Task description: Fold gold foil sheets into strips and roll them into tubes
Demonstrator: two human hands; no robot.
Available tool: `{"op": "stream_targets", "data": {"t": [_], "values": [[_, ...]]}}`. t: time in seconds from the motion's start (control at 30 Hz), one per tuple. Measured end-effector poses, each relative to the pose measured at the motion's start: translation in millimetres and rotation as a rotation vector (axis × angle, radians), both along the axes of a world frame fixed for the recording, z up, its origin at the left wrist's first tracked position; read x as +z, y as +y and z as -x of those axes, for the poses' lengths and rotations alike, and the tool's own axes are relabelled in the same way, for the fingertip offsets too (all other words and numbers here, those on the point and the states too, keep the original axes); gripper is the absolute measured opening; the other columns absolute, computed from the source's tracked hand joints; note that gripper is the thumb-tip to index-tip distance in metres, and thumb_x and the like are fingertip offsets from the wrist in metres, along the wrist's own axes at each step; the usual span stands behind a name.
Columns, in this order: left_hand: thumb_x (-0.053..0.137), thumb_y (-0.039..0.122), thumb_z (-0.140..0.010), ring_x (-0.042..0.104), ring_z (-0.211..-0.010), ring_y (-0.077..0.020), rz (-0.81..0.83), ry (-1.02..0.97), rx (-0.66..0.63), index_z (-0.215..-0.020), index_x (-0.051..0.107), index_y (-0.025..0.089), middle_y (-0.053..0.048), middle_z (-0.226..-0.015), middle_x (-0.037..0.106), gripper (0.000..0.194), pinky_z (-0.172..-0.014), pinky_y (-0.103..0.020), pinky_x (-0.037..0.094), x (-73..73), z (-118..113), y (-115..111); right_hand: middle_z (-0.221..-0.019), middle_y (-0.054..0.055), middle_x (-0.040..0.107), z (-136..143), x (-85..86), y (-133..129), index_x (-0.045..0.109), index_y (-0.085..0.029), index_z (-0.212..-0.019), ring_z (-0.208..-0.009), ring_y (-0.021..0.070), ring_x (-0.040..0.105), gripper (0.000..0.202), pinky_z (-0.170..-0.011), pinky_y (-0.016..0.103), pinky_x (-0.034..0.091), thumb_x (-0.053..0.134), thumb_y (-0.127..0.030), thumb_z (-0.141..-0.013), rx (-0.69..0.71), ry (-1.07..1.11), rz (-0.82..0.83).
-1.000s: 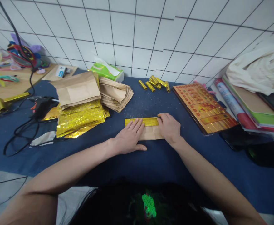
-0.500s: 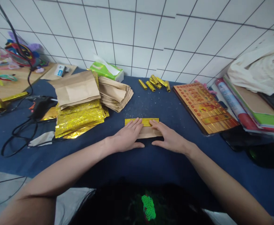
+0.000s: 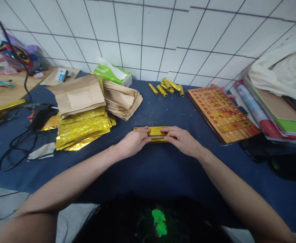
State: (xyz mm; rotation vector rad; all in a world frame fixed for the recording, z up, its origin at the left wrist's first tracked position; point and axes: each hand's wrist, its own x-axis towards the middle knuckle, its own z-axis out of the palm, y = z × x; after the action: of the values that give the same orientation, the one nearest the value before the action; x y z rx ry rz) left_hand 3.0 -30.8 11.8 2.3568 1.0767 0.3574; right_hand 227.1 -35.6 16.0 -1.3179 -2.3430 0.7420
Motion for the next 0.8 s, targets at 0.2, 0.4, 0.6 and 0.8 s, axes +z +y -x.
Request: {"op": "stream_targets", "data": {"t": [0.2,0.4,0.6,0.8], "values": [[0.053,0.018,-0.082,0.051,-0.116,-0.0235,-0.074,-0.014,0.044,-0.078,0.056,0.013,-0.013,-0.116,0.06,0.007,-0.096,-0.037,0.044,-7.5,-0.4,-2.3,-0.098,0.004,0.064,4.8,-4.7,6.6,0.053,-0.019,-0.06,-0.089,0.0191,0.056,0.019,-0.081,0.037,0.045,0.054,-0.02,-0.079,-0.022,-0.039,-0.091],[0.054,0.013,-0.08,0.056,-0.109,-0.0223,-0.146,0.046,0.048,-0.1,0.05,0.014,-0.011,-0.117,0.058,0.02,-0.091,-0.036,0.048,-7.1,-0.7,-4.1,-0.095,0.006,0.061,7.7,-11.1,4.0,0.052,-0.018,-0.062,-0.085,0.0187,0.053,0.018,-0.079,0.037,0.045,0.053,-0.017,-0.08,-0.006,-0.109,-0.186],[0.047,0.017,-0.086,0.052,-0.115,-0.0204,-0.272,0.137,-0.046,-0.107,0.053,0.013,-0.011,-0.117,0.059,0.023,-0.097,-0.034,0.043,-7.4,-0.5,-1.9,-0.095,0.006,0.06,8.5,-15.4,4.1,0.053,-0.018,-0.064,-0.085,0.0185,0.051,0.016,-0.078,0.035,0.046,0.052,-0.015,-0.08,-0.001,-0.127,-0.245],[0.042,0.011,-0.086,0.051,-0.117,-0.0209,-0.439,0.303,-0.129,-0.116,0.053,0.013,-0.011,-0.12,0.057,0.032,-0.098,-0.034,0.041,-8.7,-0.5,-6.4,-0.095,0.006,0.059,9.0,-16.4,4.5,0.054,-0.018,-0.065,-0.084,0.0184,0.051,0.015,-0.077,0.035,0.046,0.053,-0.017,-0.081,0.006,-0.153,-0.258]]}}
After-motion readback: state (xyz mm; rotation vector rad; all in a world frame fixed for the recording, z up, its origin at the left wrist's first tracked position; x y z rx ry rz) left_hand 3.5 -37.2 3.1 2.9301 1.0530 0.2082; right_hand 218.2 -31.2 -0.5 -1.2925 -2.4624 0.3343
